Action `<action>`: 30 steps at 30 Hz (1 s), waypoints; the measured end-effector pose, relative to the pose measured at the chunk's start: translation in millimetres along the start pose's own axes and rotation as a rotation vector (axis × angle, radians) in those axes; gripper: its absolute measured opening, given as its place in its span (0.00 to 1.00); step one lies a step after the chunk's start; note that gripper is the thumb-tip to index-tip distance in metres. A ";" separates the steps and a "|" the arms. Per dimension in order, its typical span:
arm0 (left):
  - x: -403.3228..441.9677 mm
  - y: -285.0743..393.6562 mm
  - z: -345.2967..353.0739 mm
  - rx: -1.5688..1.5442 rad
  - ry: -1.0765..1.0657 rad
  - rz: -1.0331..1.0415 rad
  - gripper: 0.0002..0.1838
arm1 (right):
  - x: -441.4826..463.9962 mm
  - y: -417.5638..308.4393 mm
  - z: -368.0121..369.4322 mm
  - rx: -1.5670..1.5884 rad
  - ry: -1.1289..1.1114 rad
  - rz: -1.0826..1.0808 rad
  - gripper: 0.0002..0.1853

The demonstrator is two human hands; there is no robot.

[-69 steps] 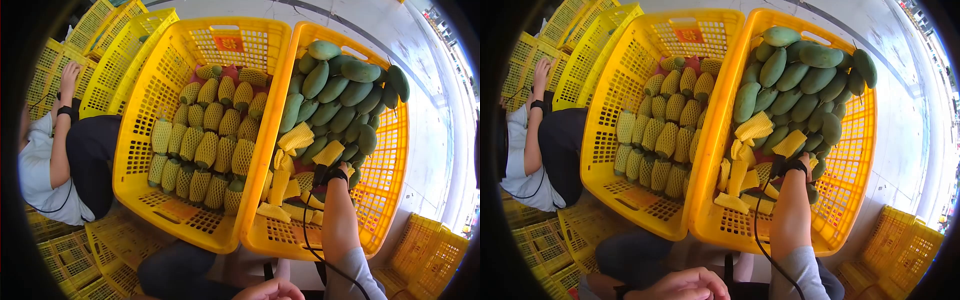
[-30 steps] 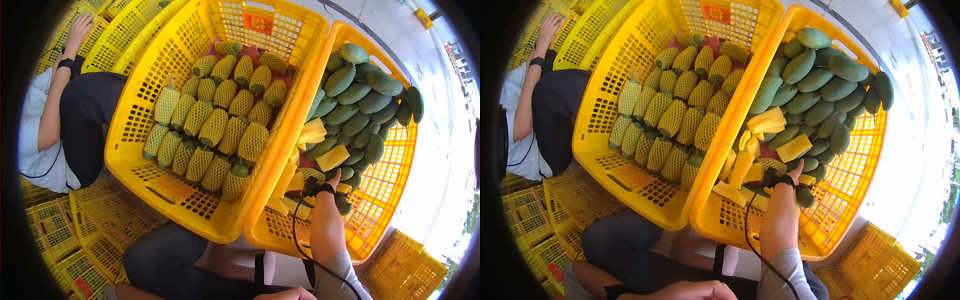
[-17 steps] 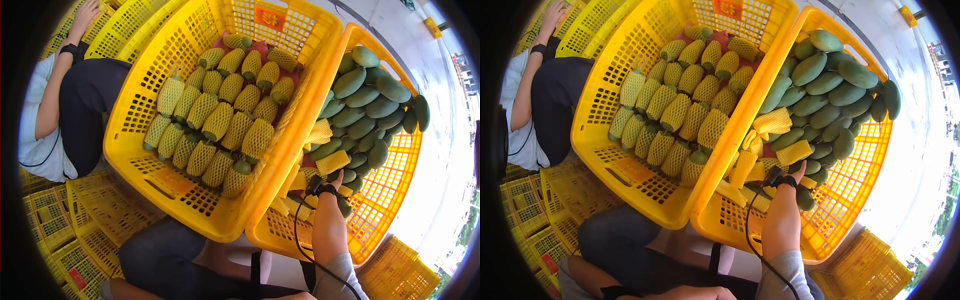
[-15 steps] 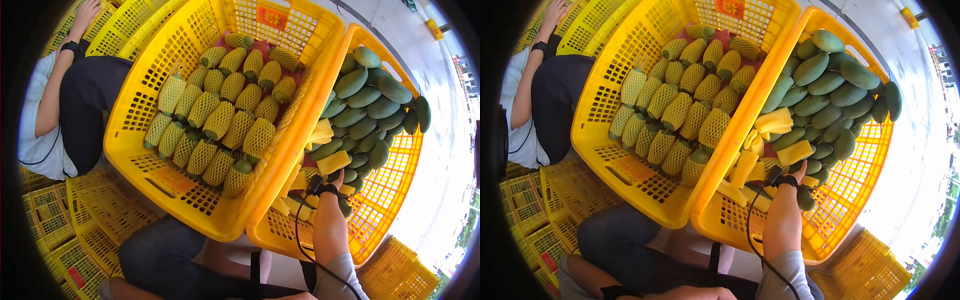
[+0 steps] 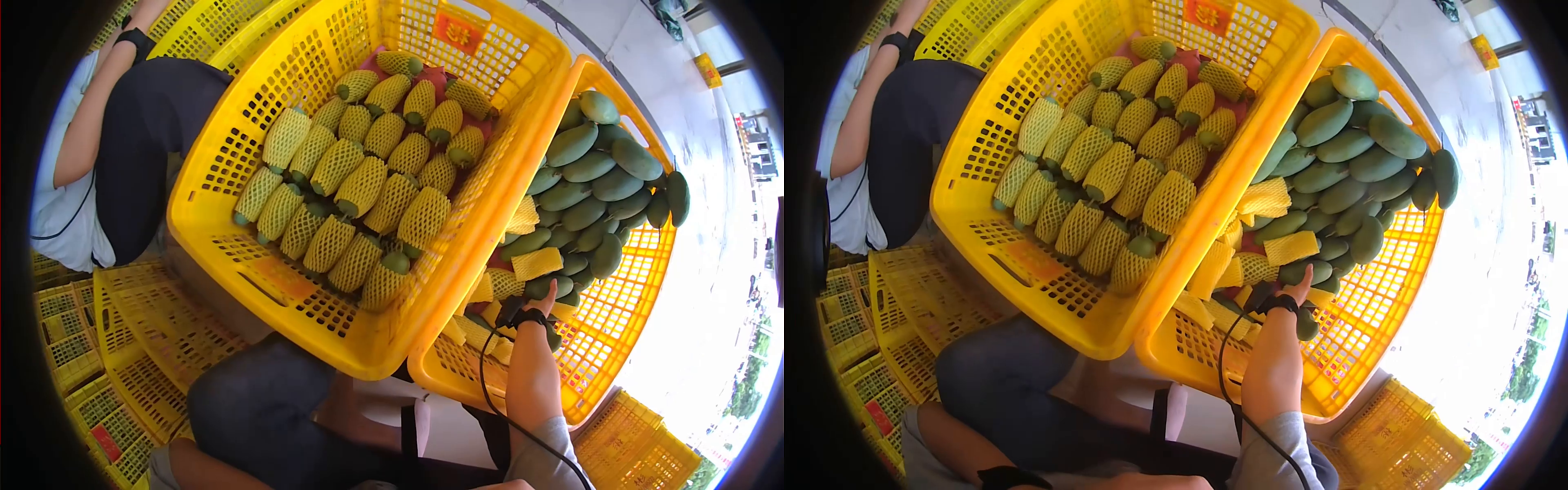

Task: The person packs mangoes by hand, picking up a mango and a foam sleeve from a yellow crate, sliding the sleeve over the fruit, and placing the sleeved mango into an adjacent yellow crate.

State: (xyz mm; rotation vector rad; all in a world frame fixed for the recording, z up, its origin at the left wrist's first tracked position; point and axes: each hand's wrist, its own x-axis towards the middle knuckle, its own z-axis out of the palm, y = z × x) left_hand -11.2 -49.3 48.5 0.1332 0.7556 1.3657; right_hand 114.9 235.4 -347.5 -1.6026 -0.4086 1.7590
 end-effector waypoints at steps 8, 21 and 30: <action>5.6 -14.1 2.0 0.011 0.029 0.075 0.10 | -0.3 -28.1 -9.8 -0.097 -0.137 0.138 0.30; 42.2 0.7 -9.2 -0.146 0.046 0.128 0.45 | -278.7 -213.8 103.3 -0.778 -1.644 -0.405 0.40; 37.0 -33.9 0.3 -0.540 -0.526 0.139 0.29 | -428.5 -240.8 36.5 -1.650 -1.109 -1.425 0.39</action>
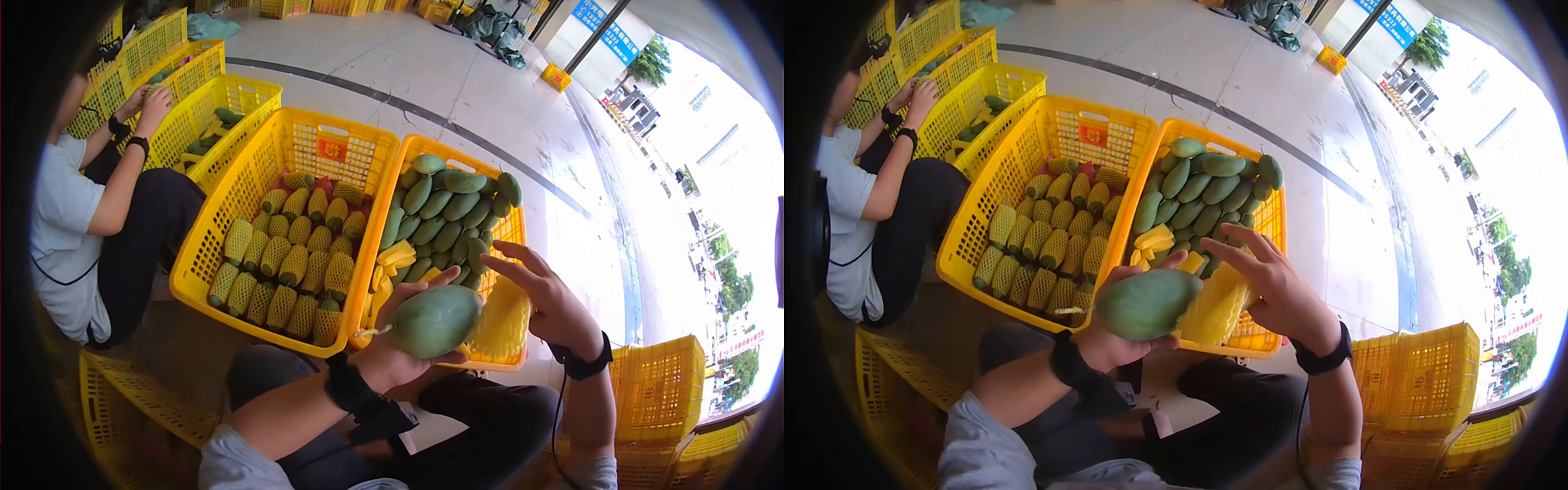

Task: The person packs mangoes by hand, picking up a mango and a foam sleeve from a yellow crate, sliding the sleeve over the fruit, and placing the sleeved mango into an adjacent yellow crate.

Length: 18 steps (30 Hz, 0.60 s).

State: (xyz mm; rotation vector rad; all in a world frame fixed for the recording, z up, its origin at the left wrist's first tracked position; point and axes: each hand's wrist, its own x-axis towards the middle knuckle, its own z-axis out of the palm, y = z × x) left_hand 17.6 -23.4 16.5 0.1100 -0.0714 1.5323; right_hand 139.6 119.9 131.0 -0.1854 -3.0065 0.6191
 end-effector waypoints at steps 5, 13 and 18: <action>-2.1 -10.8 10.8 0.314 -0.023 -0.140 0.37 | -7.9 -2.4 6.8 -0.376 0.148 0.064 0.39; 0.7 -22.0 1.3 0.593 0.217 -0.243 0.24 | 9.4 -1.8 31.7 -0.634 0.165 -0.038 0.30; 9.8 -20.8 1.2 0.501 0.367 -0.185 0.21 | -1.6 -11.4 46.6 -0.187 0.671 0.248 0.35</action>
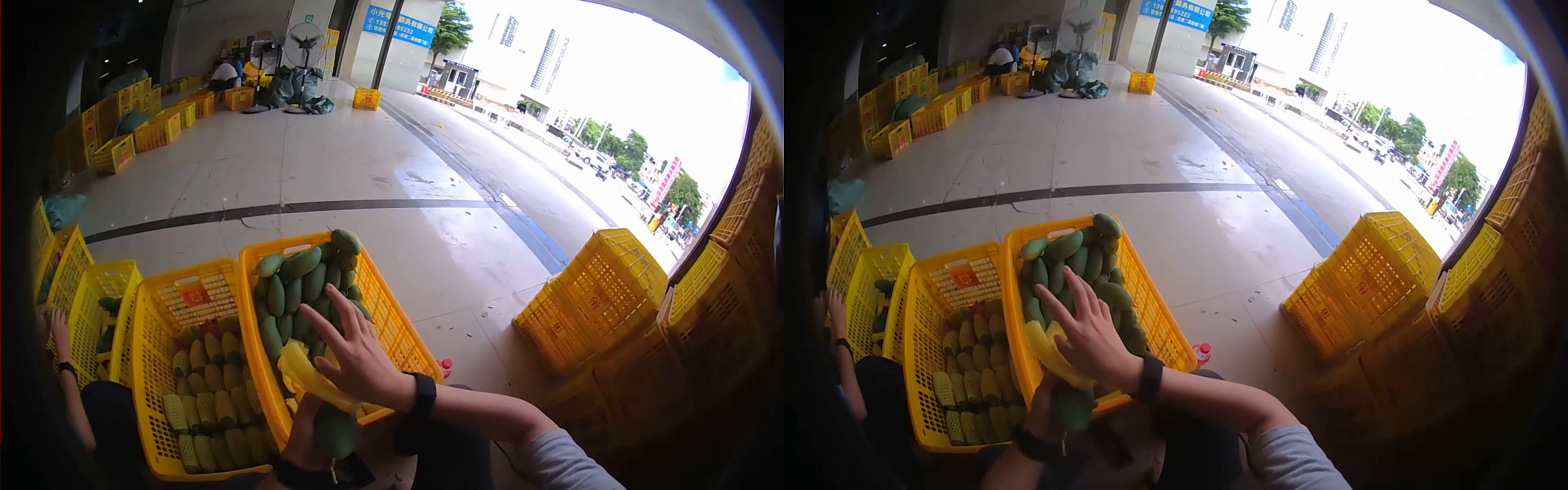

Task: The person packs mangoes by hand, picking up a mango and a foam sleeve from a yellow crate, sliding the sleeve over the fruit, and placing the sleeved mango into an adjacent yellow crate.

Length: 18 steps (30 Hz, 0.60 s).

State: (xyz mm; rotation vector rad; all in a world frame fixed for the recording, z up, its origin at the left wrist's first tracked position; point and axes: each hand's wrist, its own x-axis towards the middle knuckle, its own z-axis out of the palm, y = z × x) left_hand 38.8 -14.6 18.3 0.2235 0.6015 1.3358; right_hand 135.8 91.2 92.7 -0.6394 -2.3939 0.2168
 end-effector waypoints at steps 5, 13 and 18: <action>10.2 3.8 -2.3 -0.231 0.051 0.253 0.23 | -44.6 9.1 5.7 1.517 -0.520 1.165 0.33; 24.7 23.6 -11.5 0.248 -0.093 0.560 0.33 | -42.3 -11.6 1.5 1.828 -0.570 1.001 0.27; 27.1 41.6 -17.3 0.269 -0.054 0.820 0.31 | -37.5 6.2 11.1 1.807 -0.618 1.043 0.21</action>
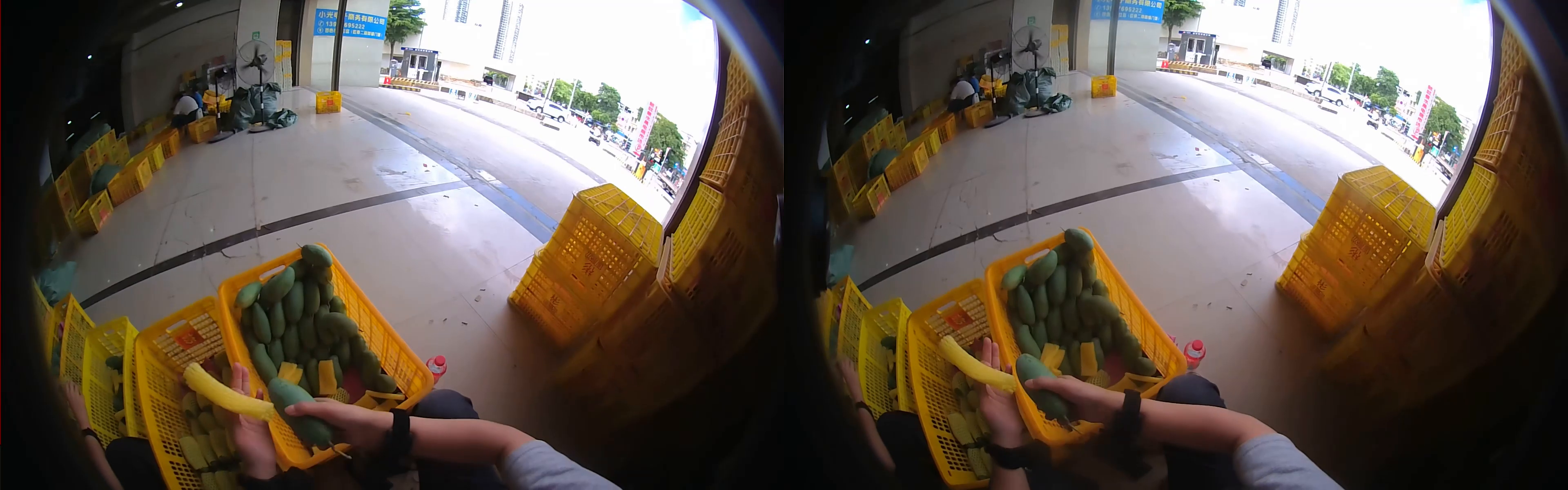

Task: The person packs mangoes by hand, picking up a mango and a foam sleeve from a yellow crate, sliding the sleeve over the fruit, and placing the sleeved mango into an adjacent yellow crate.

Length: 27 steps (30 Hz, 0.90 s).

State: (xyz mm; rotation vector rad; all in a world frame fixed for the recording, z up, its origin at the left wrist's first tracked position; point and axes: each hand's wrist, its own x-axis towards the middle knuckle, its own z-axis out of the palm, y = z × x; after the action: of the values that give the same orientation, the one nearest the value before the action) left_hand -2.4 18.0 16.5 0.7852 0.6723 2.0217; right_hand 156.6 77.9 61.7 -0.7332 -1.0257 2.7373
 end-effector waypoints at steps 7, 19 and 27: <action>5.6 -2.1 -21.5 0.411 0.449 -0.343 0.17 | 22.2 -3.2 -33.6 0.079 0.054 -0.267 0.21; -13.6 -2.6 9.4 0.618 0.094 -0.404 0.27 | 12.4 -2.2 -33.9 -0.195 0.124 -0.401 0.33; -15.4 11.1 8.9 0.653 -0.216 -0.433 0.23 | 9.5 0.9 -37.9 -0.043 0.027 -0.425 0.30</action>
State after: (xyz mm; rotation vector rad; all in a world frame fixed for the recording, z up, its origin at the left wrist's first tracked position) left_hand 5.3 0.9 25.9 1.0953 1.2773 1.3005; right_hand 166.7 102.1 32.6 -0.4875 -1.0917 2.3425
